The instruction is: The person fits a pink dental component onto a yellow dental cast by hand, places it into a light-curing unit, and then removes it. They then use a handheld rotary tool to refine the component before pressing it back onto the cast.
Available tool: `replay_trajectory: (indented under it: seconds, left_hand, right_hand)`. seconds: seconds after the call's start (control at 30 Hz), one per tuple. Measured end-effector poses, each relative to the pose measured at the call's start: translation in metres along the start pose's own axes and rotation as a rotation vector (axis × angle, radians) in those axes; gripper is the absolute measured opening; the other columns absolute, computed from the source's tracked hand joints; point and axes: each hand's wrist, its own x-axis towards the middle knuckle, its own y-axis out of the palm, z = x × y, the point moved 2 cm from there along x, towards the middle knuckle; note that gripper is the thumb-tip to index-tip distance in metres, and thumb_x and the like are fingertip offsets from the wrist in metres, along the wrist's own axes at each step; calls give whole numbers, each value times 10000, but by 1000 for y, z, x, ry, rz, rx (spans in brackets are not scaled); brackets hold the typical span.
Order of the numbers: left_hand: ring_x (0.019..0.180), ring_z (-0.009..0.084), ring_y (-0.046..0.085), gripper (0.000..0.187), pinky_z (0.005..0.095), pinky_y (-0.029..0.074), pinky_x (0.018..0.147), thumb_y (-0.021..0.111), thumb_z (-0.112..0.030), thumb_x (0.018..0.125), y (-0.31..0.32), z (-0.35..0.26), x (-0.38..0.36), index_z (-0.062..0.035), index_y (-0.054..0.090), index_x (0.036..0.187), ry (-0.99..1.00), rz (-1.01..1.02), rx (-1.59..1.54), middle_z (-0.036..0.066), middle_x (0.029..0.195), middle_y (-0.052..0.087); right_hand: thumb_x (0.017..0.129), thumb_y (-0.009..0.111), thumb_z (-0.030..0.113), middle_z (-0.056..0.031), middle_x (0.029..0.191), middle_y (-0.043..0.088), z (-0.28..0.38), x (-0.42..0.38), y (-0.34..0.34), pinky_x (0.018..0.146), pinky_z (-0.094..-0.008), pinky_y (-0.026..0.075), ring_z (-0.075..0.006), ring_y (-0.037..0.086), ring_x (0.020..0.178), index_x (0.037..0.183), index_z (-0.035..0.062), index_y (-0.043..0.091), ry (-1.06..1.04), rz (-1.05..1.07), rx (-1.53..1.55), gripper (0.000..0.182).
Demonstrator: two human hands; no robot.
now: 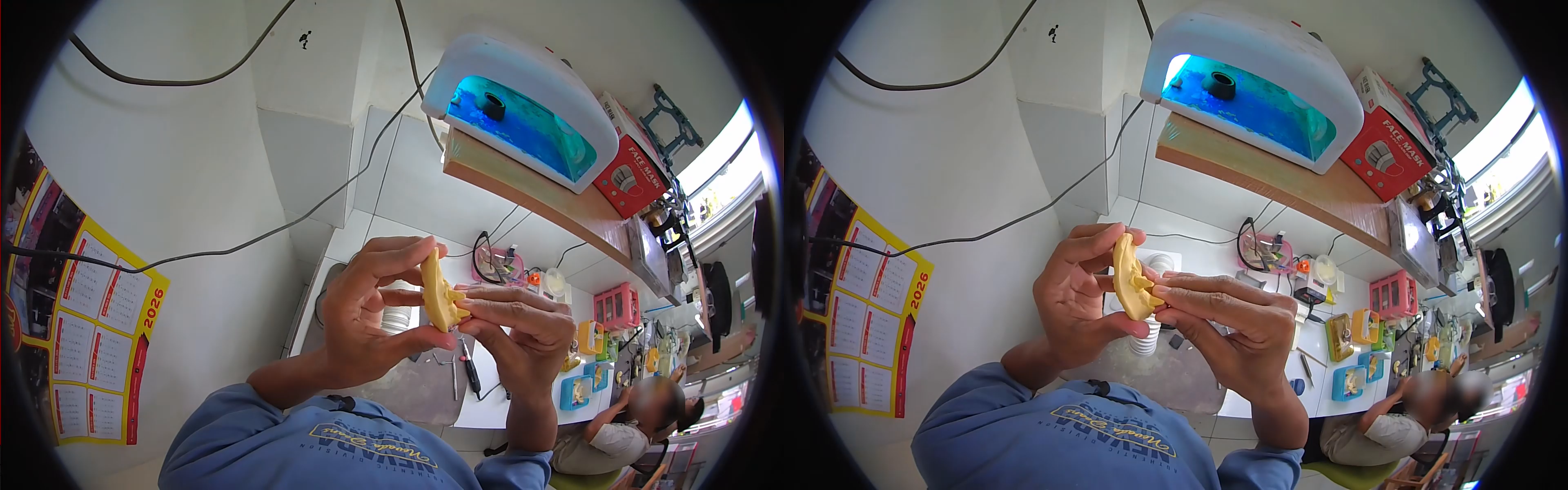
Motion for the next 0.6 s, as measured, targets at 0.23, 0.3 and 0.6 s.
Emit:
replay_trajectory:
  seconds: [0.23,0.3,0.6]
  left_hand:
    - [1108,231,610,784,346,593,864,877,-204,653,2,0,-1,-11,489,1306,8,-2,1,166,1262,528]
    - [1108,231,610,784,346,593,863,877,-205,654,2,0,0,-11,489,1307,14,3,4,168,1263,528]
    - [1111,233,608,793,352,592,864,877,-224,652,3,1,0,-6,488,1308,32,11,23,177,1261,526]
  right_hand:
    - [738,785,18,-134,930,734,1,-1,-2,793,-310,582,-259,712,939,975,37,750,-10,3,0,240]
    - [738,785,17,-136,931,734,0,-1,-2,793,-312,583,-260,711,940,976,35,749,-1,5,0,241]
    - [741,778,7,-139,935,733,-2,-3,-3,800,-317,584,-270,709,946,983,38,748,-5,8,26,245]
